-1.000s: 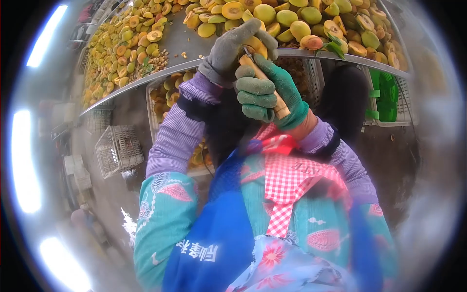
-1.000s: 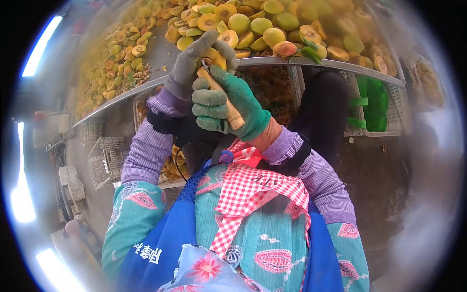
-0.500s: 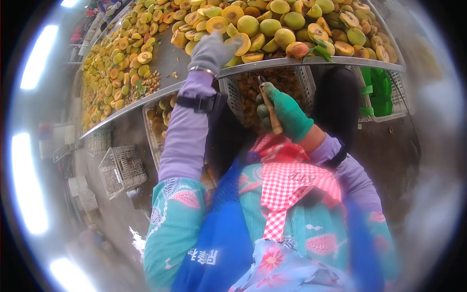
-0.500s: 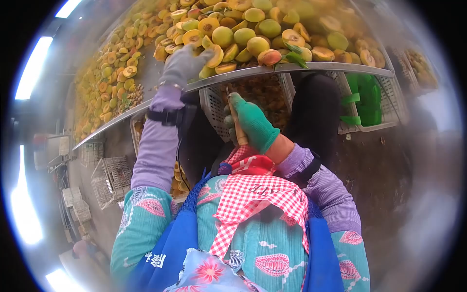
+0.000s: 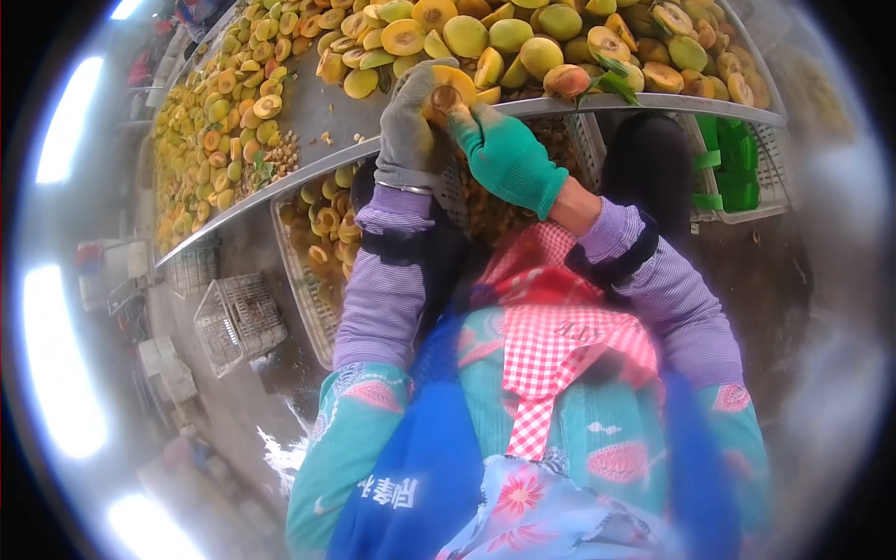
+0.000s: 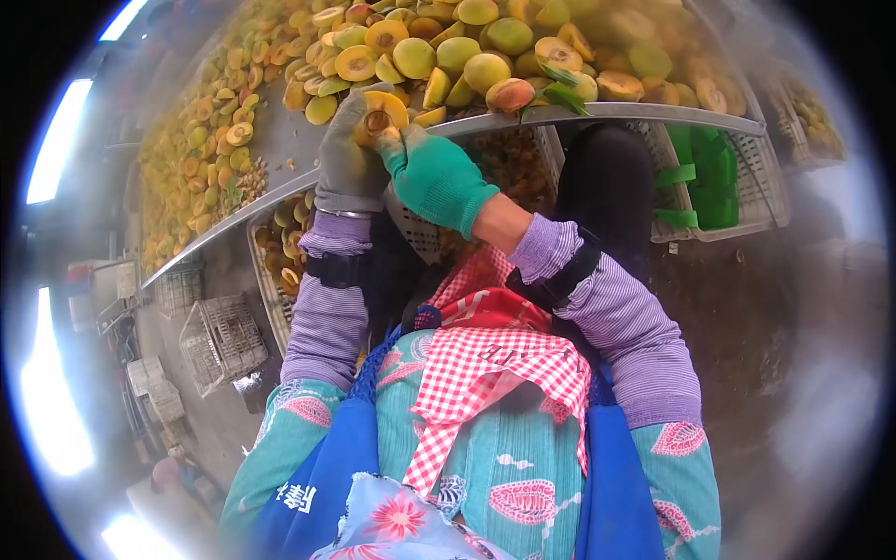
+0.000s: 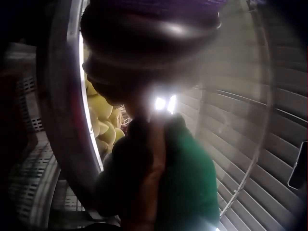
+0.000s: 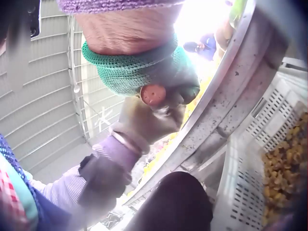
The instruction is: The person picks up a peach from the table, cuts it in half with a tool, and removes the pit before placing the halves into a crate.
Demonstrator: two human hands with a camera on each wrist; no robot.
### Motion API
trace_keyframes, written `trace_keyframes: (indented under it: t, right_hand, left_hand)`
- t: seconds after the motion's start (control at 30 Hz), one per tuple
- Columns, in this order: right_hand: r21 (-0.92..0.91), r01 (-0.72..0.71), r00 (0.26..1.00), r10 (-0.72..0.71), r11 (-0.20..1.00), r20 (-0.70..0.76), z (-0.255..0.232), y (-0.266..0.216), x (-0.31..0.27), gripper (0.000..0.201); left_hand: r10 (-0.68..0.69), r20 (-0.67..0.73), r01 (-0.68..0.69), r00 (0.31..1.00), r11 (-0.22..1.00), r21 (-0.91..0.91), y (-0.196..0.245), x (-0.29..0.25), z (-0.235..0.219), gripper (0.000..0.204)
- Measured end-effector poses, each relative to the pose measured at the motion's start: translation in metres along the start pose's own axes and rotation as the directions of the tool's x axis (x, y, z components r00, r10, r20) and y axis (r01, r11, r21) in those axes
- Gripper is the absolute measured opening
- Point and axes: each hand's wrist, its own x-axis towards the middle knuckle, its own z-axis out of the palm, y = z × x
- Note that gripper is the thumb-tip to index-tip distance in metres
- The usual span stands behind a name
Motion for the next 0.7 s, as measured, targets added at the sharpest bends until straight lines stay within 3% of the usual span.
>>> trace_keyframes:
  t: [0.03, 0.13, 0.17, 0.23, 0.27, 0.33, 0.4, 0.57, 0.67, 0.7]
  right_hand:
    - [0.019, -0.038, 0.999, 0.038, 0.999, -0.008, 0.001, 0.002, -0.005, 0.033]
    - [0.157, -0.028, 0.994, 0.044, 0.987, -0.097, -0.008, 0.000, -0.012, 0.034]
    - [0.145, -0.044, 0.994, 0.057, 0.988, -0.090, -0.011, -0.003, -0.014, 0.034]
    - [0.128, -0.056, 0.995, 0.066, 0.990, -0.078, -0.015, -0.013, -0.013, 0.036]
    - [0.111, -0.050, 0.996, 0.057, 0.993, -0.063, -0.018, -0.018, -0.014, 0.038]
    - [0.075, -0.040, 0.999, 0.042, 0.996, -0.032, -0.025, -0.025, -0.017, 0.044]
    - [0.049, -0.034, 0.999, 0.035, 0.998, -0.015, -0.028, -0.029, -0.017, 0.045]
    - [0.144, 0.003, 1.000, -0.007, 0.990, 0.028, -0.028, -0.021, -0.017, 0.045]
    - [0.179, 0.014, 0.998, -0.025, 0.984, 0.061, -0.028, -0.019, -0.017, 0.044]
    - [0.193, 0.025, 0.997, -0.038, 0.981, 0.067, -0.027, -0.018, -0.017, 0.043]
  left_hand:
    - [-0.136, 0.009, 0.129, 0.991, 0.917, -0.377, -0.004, -0.002, 0.006, 0.044]
    - [-0.169, 0.102, 0.197, 0.980, 0.860, -0.470, 0.015, -0.012, 0.033, 0.047]
    - [-0.034, 0.097, 0.071, 0.995, 0.907, -0.414, 0.015, -0.014, 0.034, 0.038]
    - [0.169, 0.043, -0.171, 0.985, 0.985, 0.039, 0.018, -0.016, 0.033, 0.033]
    - [0.282, 0.068, -0.290, 0.957, 0.925, 0.244, 0.017, -0.016, 0.031, 0.031]
    - [0.493, 0.152, -0.482, 0.857, 0.658, 0.579, 0.013, -0.015, 0.022, 0.027]
    - [0.581, 0.222, -0.547, 0.783, 0.471, 0.692, 0.008, -0.015, 0.017, 0.025]
    - [0.570, 0.169, -0.510, 0.804, 0.515, 0.689, 0.012, -0.022, 0.027, 0.021]
    - [0.619, 0.187, -0.548, 0.763, 0.464, 0.696, 0.023, -0.024, 0.034, 0.020]
    - [0.542, 0.059, -0.480, 0.838, 0.683, 0.551, 0.030, -0.027, 0.039, 0.020]
